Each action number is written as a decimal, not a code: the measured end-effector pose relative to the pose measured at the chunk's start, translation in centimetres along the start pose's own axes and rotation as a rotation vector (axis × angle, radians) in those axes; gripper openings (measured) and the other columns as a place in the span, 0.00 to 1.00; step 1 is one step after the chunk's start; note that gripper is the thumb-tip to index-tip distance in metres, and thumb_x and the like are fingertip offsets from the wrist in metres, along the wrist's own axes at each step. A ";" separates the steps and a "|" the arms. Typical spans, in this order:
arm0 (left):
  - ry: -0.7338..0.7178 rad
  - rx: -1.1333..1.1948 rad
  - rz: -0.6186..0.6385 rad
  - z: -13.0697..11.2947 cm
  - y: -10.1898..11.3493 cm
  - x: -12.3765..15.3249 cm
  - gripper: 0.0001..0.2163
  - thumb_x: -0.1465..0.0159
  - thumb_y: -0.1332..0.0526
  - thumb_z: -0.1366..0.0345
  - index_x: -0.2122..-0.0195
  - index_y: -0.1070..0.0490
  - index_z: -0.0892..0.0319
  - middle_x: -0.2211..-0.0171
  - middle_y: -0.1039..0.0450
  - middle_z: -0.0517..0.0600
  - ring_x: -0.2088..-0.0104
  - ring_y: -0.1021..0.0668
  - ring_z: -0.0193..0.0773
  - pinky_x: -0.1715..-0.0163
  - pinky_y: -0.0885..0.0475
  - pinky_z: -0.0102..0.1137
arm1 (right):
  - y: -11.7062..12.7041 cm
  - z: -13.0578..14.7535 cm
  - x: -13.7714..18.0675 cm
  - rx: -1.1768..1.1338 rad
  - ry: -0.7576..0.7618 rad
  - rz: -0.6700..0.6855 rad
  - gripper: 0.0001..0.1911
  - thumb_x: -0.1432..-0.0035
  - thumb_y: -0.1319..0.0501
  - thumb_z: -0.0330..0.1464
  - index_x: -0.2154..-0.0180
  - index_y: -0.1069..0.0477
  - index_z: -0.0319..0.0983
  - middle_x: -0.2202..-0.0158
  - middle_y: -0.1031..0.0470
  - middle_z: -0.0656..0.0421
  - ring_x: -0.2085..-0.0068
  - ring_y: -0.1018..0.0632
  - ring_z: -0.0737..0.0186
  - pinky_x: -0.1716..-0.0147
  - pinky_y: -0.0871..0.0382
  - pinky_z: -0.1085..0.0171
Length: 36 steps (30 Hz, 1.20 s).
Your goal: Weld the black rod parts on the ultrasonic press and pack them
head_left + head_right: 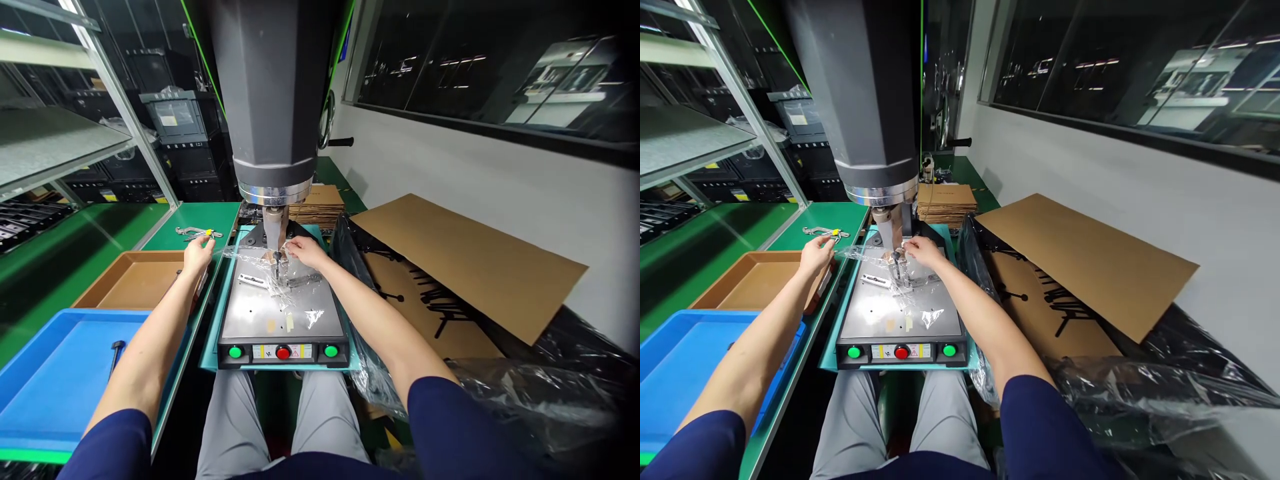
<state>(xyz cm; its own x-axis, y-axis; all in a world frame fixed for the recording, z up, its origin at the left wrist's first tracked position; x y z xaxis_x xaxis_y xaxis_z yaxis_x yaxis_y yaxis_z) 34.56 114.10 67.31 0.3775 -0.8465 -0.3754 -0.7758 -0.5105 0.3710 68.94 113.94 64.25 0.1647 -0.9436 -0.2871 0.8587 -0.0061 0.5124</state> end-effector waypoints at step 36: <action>-0.824 -0.253 0.338 -3.9 -11.0 15.0 0.20 0.34 0.43 0.51 0.44 0.27 0.53 0.33 0.44 0.57 0.31 0.45 0.56 0.36 0.43 0.54 | -3.8 -3.2 12.0 -0.757 -0.322 -0.527 0.17 0.60 0.33 0.39 0.67 0.30 0.38 0.76 0.29 0.64 0.78 0.27 0.67 0.81 0.33 0.68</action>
<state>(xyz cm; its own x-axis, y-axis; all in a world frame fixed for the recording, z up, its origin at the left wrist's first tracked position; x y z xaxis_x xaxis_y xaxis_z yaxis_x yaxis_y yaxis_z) 50.69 106.40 60.89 -0.4030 -0.6314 -0.6625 -0.6086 -0.3557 0.7093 69.19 103.75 56.24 -0.3736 -0.9268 -0.0375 0.8872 -0.3452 -0.3061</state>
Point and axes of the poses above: each hand's wrist, its own x-axis away from the middle knuckle, its own y-axis out of the back of the hand, z = x × y, the point moved 3 cm from there along -x, towards the middle knuckle
